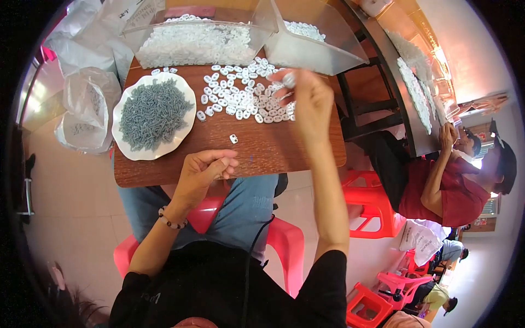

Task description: Assembling small plastic components by hand at a workbench.

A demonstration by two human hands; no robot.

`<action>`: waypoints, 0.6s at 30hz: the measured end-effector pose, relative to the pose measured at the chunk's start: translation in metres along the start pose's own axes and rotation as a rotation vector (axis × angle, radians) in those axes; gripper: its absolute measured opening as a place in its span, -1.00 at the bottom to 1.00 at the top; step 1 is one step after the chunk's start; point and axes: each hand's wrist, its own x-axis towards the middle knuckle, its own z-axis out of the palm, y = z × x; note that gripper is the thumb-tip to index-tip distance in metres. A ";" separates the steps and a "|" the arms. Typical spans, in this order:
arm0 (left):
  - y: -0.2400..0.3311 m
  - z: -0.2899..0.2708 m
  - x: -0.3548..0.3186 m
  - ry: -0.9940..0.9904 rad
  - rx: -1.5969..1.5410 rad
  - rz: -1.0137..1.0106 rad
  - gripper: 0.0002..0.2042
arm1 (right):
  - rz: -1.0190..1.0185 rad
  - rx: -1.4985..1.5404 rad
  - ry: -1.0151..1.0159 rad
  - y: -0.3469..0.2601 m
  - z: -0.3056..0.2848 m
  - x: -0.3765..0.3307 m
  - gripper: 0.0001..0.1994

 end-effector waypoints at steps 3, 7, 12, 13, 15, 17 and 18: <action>0.000 0.001 0.001 -0.007 -0.005 -0.004 -0.78 | -0.044 -0.005 0.126 -0.005 -0.031 0.053 -0.55; 0.001 0.002 0.001 -0.013 -0.025 -0.019 -0.78 | -0.035 -0.148 0.226 0.003 -0.059 0.116 -0.60; 0.001 0.002 0.002 -0.013 -0.023 -0.024 -0.78 | -0.142 -0.687 0.304 0.043 -0.076 0.154 -0.65; 0.000 0.001 0.002 -0.023 -0.037 -0.015 -0.79 | -0.141 -0.684 0.298 0.047 -0.074 0.152 -0.65; 0.000 0.001 0.002 -0.026 -0.053 -0.008 -0.79 | -0.353 -0.627 0.379 0.051 -0.069 0.136 -0.70; 0.002 0.000 0.002 -0.004 -0.063 -0.030 -0.79 | -0.356 -0.531 0.356 0.040 -0.048 0.107 -0.73; 0.002 0.002 0.003 -0.006 -0.066 -0.032 -0.79 | -0.362 -0.452 0.349 0.033 -0.040 0.091 -0.75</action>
